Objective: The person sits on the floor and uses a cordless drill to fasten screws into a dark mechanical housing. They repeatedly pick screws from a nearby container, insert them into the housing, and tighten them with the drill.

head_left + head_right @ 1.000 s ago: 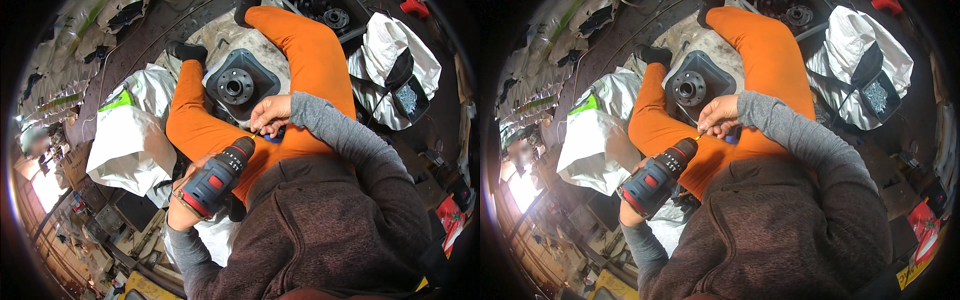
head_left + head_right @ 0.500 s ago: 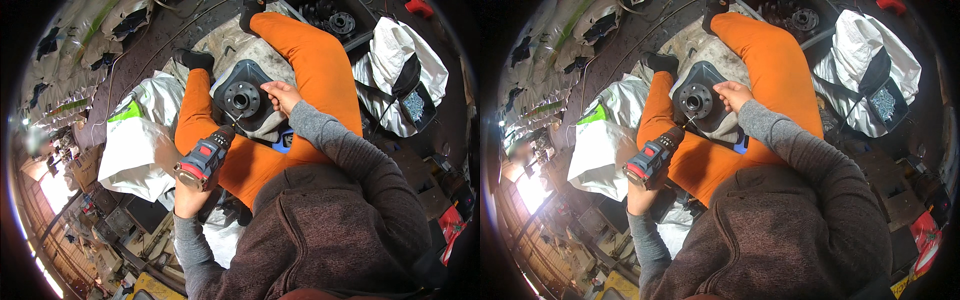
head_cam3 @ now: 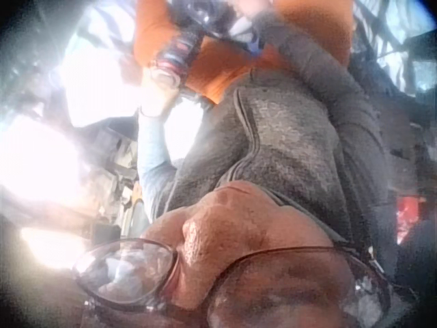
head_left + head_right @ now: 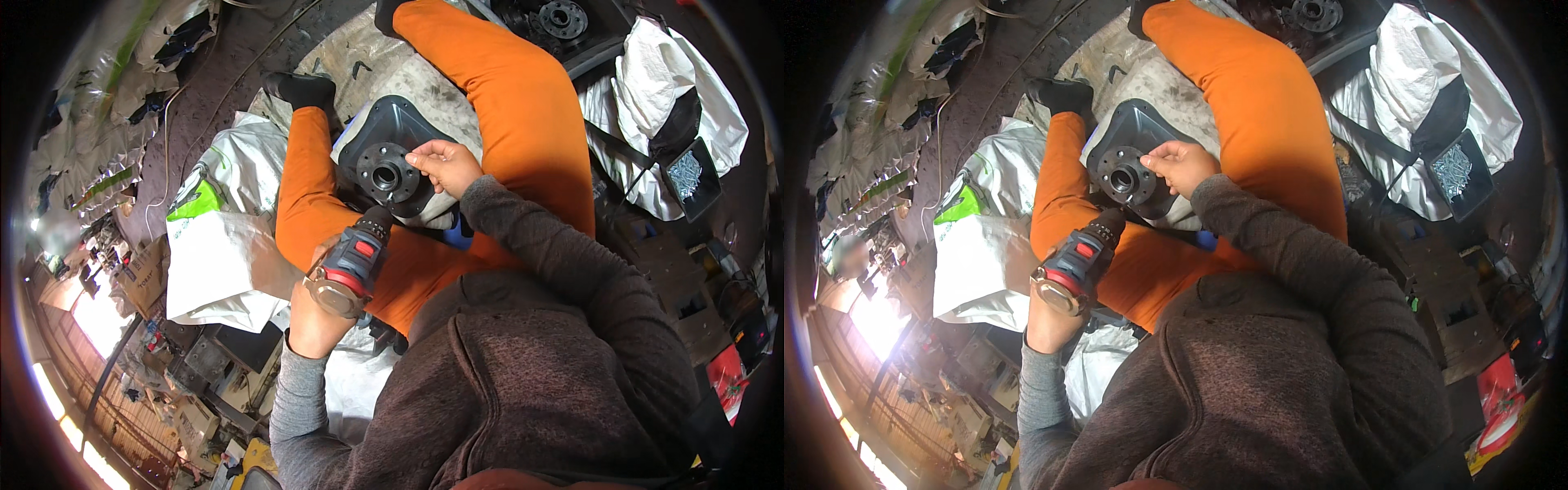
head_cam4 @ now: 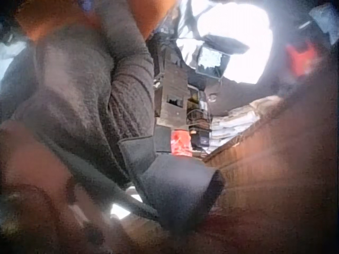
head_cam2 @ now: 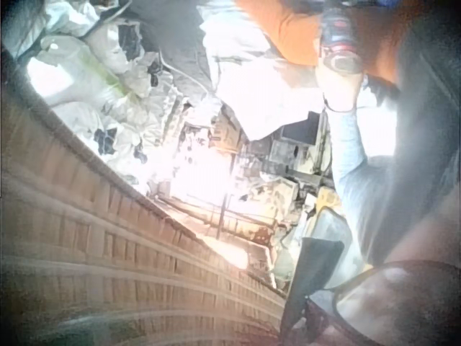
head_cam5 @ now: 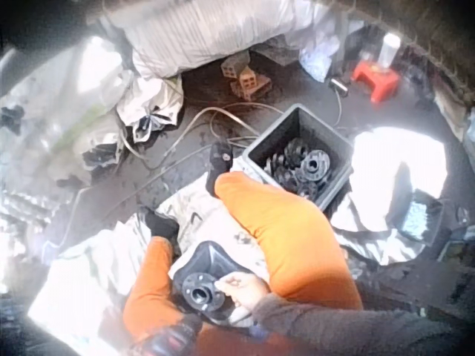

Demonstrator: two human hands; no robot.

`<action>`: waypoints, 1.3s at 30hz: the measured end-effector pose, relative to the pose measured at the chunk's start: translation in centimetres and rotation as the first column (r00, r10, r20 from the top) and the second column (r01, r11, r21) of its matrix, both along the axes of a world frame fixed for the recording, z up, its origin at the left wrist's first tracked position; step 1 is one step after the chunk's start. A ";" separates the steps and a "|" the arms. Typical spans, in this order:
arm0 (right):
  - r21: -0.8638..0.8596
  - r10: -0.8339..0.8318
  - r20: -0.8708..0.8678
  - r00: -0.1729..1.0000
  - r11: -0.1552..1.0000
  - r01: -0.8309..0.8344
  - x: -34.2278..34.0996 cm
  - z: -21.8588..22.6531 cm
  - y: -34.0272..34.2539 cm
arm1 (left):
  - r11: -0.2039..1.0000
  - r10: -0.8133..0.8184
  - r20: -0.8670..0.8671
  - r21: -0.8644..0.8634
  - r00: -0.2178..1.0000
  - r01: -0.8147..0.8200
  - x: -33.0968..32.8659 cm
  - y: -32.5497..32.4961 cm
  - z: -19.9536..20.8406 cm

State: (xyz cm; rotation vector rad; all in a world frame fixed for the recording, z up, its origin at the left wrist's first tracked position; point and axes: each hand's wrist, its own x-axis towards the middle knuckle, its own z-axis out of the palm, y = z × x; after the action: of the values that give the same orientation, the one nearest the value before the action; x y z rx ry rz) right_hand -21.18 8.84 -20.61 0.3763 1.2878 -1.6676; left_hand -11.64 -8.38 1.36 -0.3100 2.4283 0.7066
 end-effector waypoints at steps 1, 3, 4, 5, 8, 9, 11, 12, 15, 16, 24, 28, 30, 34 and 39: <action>-0.001 0.003 0.004 1.000 1.000 -0.003 0.1 0.0 0.0 | 1.000 0.025 0.020 0.004 0.999 -0.025 -0.3 0.1 -0.1; -0.004 0.007 0.010 1.000 1.000 -0.007 -0.1 0.4 0.0 | 0.997 0.072 0.059 0.010 0.996 -0.073 -0.5 0.2 -0.3; 0.004 0.014 0.013 1.000 1.000 -0.014 -0.2 0.5 0.0 | 1.000 -0.010 0.052 -0.024 0.999 0.011 0.2 -0.4 -0.7; 0.011 0.023 0.012 1.000 1.000 -0.023 -0.3 0.8 0.2 | 1.000 0.005 0.055 -0.019 0.998 -0.004 0.1 -0.5 -0.8; 0.023 0.048 0.022 0.999 0.999 -0.049 -0.4 1.3 0.2 | 0.999 0.044 0.044 0.000 0.998 -0.044 0.0 -0.3 -1.2; 0.026 0.056 0.024 0.998 0.998 -0.057 -0.4 1.3 0.2 | 0.998 0.054 0.029 0.009 0.998 -0.054 0.0 -0.2 -1.3; 0.014 0.047 0.019 0.999 0.999 -0.047 -0.2 0.8 0.3 | 1.000 -0.001 -0.001 -0.018 1.000 0.001 0.3 -0.3 -1.6; 0.006 0.041 0.012 0.999 0.999 -0.041 -0.2 0.6 0.3 | 0.996 -0.067 -0.013 -0.055 0.998 0.066 0.6 -0.7 -1.9; 0.025 0.073 -0.032 0.997 0.997 -0.072 -0.2 0.4 0.2 | 0.970 -0.227 -0.108 -0.113 0.968 0.215 0.7 -1.4 -2.3; 0.045 0.068 -0.026 0.997 0.997 -0.067 -0.2 0.4 0.2 | 0.959 -0.273 -0.148 -0.127 0.951 0.255 0.9 -1.3 -2.2; 0.103 0.151 -0.096 0.984 0.985 -0.141 -1.7 0.2 0.5 | 0.954 0.280 -0.161 0.160 0.946 -0.255 3.7 2.8 1.9; -0.367 0.005 0.269 0.963 0.925 0.098 -1.2 2.7 3.8 | 0.985 0.134 -0.358 0.150 0.924 -0.085 5.0 4.1 2.0; -0.526 0.090 0.335 0.938 0.844 0.107 -0.5 3.9 4.7 | 0.988 0.115 -0.385 0.136 0.916 -0.068 5.7 5.0 2.0; -0.639 0.152 0.380 0.912 0.756 0.140 0.9 6.1 5.6 | 0.986 0.096 -0.455 0.165 0.886 -0.022 5.7 6.0 1.9; -0.676 0.125 0.420 0.899 0.704 0.218 1.4 6.6 5.4 | 0.971 0.173 -0.425 0.223 0.889 -0.083 6.8 6.0 2.4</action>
State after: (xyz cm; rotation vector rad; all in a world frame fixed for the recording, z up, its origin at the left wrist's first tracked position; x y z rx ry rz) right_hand -19.82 14.22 -14.05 0.2797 0.2307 -1.8466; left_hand -4.84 -2.33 3.74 -0.2515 2.7469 1.1818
